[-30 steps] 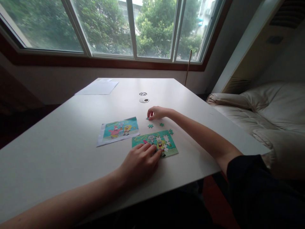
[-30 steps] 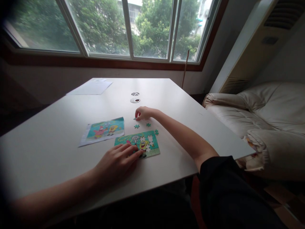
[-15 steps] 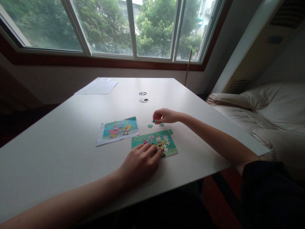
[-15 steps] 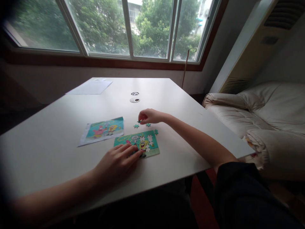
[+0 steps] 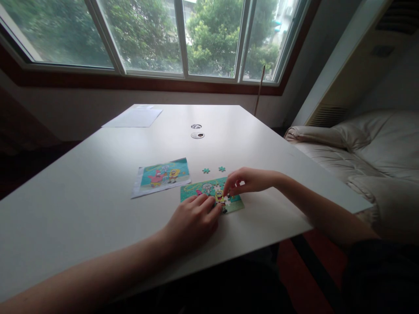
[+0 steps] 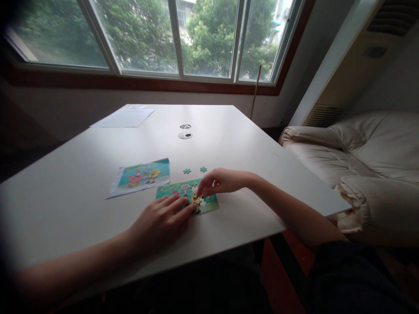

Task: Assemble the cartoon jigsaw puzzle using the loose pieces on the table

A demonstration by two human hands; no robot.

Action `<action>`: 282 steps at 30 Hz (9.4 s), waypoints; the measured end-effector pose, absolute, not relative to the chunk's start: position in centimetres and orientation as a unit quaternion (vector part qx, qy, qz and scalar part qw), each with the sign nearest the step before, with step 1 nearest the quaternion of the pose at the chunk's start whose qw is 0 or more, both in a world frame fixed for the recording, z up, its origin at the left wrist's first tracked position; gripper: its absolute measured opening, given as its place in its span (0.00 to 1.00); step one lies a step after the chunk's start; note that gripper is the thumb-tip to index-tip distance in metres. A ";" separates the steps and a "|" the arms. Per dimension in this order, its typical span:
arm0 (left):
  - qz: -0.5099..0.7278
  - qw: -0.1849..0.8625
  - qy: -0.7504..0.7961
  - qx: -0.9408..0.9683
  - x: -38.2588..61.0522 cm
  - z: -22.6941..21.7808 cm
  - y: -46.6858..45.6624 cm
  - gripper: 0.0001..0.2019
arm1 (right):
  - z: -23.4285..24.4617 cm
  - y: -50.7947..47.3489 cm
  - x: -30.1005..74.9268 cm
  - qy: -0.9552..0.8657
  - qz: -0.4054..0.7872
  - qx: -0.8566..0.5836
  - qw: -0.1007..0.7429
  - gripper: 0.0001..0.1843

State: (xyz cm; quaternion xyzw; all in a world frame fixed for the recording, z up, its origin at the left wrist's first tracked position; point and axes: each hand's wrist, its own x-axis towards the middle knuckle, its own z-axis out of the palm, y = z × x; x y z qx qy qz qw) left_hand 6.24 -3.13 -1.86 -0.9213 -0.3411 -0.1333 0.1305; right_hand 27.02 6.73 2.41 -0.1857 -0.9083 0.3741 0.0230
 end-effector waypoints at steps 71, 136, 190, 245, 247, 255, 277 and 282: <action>-0.127 0.081 -0.342 -0.928 6.3 -1.7 -2.8 0.13 | 1.3 11.1 30.4 -0.888 0.207 -0.386 0.140 0.15; -0.135 0.125 -0.225 -0.957 6.1 -1.9 -2.8 0.13 | 1.0 8.2 27.4 -0.889 0.385 -0.237 0.066 0.09; -0.133 0.095 -0.235 -0.958 6.2 -2.2 -2.7 0.12 | -1.3 11.4 27.0 -0.875 0.198 -0.426 0.119 0.12; -0.378 -0.341 -0.477 -0.717 5.7 -0.5 -0.5 0.08 | 0.7 5.0 24.7 -0.751 0.538 -0.234 0.302 0.10; -0.380 -0.352 -0.478 -0.710 5.7 -0.4 -0.5 0.08 | 1.1 4.8 24.9 -0.800 0.453 -0.237 0.313 0.10; -0.379 -0.406 -0.468 -0.688 5.8 -0.7 -0.2 0.08 | 1.6 4.8 25.5 -0.906 0.211 -0.207 0.303 0.08; -0.245 -0.080 -0.369 -0.893 5.2 -1.9 0.7 0.12 | 1.6 7.3 27.5 -0.942 0.158 -0.277 0.103 0.07; -0.201 -0.044 -0.364 -0.909 5.3 -2.3 0.6 0.14 | 1.4 7.3 27.6 -0.943 0.163 -0.282 0.070 0.06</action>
